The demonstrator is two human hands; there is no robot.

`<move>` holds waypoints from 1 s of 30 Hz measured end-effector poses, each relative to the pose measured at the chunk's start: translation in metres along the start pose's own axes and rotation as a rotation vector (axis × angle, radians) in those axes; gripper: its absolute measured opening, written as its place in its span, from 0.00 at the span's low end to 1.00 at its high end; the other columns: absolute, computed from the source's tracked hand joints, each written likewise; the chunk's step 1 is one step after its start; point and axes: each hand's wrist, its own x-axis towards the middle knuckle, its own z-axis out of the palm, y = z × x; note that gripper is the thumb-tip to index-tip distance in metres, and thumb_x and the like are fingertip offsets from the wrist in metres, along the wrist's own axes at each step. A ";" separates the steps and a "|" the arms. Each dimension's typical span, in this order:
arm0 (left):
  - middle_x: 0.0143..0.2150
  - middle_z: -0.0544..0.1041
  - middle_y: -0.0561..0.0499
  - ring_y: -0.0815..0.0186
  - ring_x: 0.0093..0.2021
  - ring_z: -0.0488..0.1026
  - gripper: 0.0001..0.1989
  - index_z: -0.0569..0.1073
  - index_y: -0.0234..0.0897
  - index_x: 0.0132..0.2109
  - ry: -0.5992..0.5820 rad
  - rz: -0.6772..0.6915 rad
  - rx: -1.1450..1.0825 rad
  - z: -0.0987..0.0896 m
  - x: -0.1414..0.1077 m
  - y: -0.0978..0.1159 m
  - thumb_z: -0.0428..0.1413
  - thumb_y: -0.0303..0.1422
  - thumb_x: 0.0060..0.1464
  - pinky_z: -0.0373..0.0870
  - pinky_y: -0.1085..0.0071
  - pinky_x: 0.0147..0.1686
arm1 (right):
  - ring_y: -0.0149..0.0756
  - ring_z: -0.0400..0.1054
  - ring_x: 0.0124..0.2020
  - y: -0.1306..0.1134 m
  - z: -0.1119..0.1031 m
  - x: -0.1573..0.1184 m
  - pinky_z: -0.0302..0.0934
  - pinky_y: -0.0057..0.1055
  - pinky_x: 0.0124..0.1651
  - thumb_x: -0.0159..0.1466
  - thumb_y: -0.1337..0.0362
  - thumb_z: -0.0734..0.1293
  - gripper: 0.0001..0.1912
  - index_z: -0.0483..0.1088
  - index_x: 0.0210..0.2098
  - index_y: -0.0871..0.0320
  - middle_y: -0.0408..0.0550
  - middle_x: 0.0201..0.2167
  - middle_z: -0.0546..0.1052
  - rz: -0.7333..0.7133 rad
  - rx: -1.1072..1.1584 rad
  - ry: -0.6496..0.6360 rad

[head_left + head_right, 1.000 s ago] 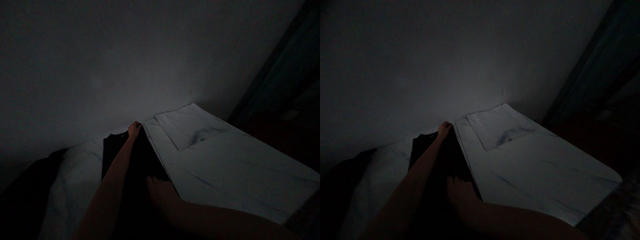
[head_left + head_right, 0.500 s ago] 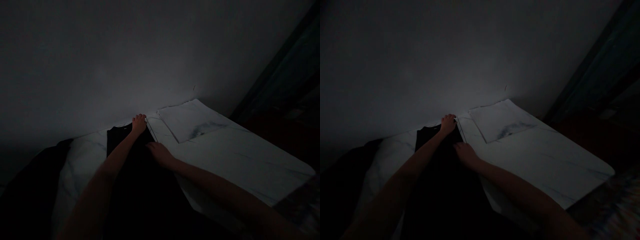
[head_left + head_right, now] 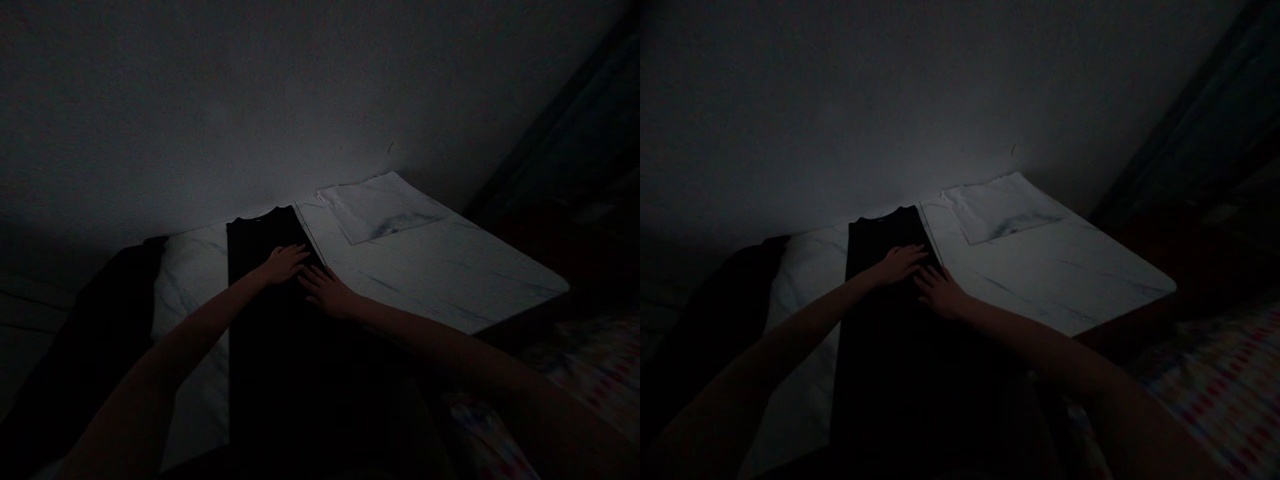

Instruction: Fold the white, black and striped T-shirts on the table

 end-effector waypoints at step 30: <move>0.46 0.74 0.45 0.59 0.47 0.69 0.10 0.73 0.37 0.45 0.263 0.403 -0.024 -0.002 -0.111 0.219 0.55 0.26 0.56 0.64 0.61 0.49 | 0.36 0.70 0.34 -0.072 -0.034 -0.215 0.62 0.31 0.38 0.64 0.66 0.63 0.06 0.71 0.39 0.56 0.48 0.32 0.77 0.107 0.285 0.441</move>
